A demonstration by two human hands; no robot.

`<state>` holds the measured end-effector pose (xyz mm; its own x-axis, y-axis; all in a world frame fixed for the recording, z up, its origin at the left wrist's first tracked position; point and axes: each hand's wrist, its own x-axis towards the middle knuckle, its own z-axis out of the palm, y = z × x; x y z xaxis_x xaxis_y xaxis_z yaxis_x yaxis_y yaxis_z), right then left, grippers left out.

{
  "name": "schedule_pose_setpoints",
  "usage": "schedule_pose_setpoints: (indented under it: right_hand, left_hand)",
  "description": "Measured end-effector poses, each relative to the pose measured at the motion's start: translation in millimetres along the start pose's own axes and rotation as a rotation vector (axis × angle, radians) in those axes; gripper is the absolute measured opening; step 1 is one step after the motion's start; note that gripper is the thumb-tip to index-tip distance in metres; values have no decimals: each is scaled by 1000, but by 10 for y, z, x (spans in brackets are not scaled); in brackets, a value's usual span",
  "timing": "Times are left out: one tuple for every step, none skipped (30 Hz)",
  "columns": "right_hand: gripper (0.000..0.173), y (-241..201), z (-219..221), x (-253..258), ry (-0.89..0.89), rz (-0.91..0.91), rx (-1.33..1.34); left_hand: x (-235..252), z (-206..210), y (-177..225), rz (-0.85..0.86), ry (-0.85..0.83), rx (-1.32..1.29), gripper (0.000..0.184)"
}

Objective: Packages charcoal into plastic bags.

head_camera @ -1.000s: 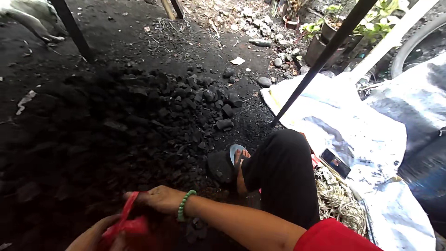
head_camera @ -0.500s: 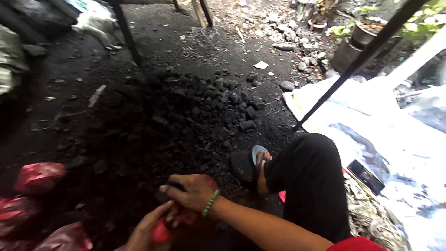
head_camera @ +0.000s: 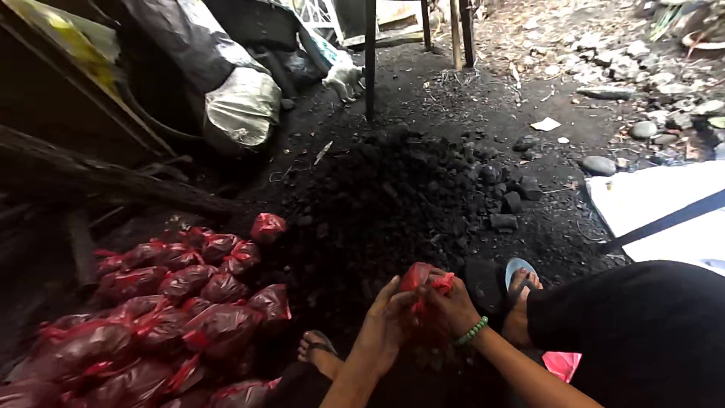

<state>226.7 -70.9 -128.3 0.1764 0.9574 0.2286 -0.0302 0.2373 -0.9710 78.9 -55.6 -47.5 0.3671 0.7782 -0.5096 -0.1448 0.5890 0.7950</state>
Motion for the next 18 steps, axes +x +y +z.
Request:
schedule_pose_setpoints:
  right_hand:
    - [23, 32, -1, 25, 13, -29, -28]
    - [25, 58, -11, 45, 14, -77, -81]
    - [24, 63, -22, 60, 11, -123, -151]
    - [21, 75, -28, 77, 15, -187, -238]
    - [19, 104, -25, 97, 19, -270, -336]
    - [18, 123, -24, 102, 6, -335, -414]
    - [18, 144, -25, 95, -10, -397, -482]
    - [19, 167, -30, 78, -26, -451, -539]
    - [20, 177, -37, 59, -40, -489, -589]
    - [21, 171, -45, 44, -50, -508, -624]
    - [22, 150, -61, 30, -66, -507, -648]
    - [22, 127, -92, 19, -89, -489, -661]
    - [21, 125, -137, 10, -111, -462, -675]
    - [20, 152, -201, -6, -130, -411, -697]
    - [20, 209, -280, -21, -146, -337, -712]
    - [20, 272, -370, -32, -163, -249, -733]
    - [19, 323, -457, -43, -176, -158, -748]
    - [19, 362, -524, -56, -177, -86, -759]
  left_hand:
    - [-5, -26, -6, 52, -48, 149, 48]
    - [0, -55, -11, 115, -80, 347, 44]
    - [12, -67, -18, 176, -74, 586, 41]
    - [1, -55, 0, 210, -67, 839, 44]
    - [-34, 1, 34, 209, -67, 1051, 50]
    - [-64, 66, 55, 175, -65, 1203, 56]
    - [-83, 115, 60, 135, -56, 1305, 60]
    - [-101, 146, 64, 97, -55, 1369, 61]
    - [-117, 159, 64, 75, -61, 1403, 62]
    - [-135, 162, 59, 71, -72, 1423, 62]
    - [-156, 163, 48, 80, -88, 1438, 62]
    - [-178, 167, 36, 92, -110, 1452, 61]
    - [-203, 169, 22, 101, -139, 1460, 60]
    - [-221, 162, 9, 90, -179, 1467, 58]
    - [-232, 144, -5, 70, -223, 1467, 55]
    - [-236, 127, -15, 43, -269, 1464, 53]
    - [-242, 116, -31, 22, -309, 1455, 50]
    - [-259, 112, -50, 9, -345, 1445, 49]
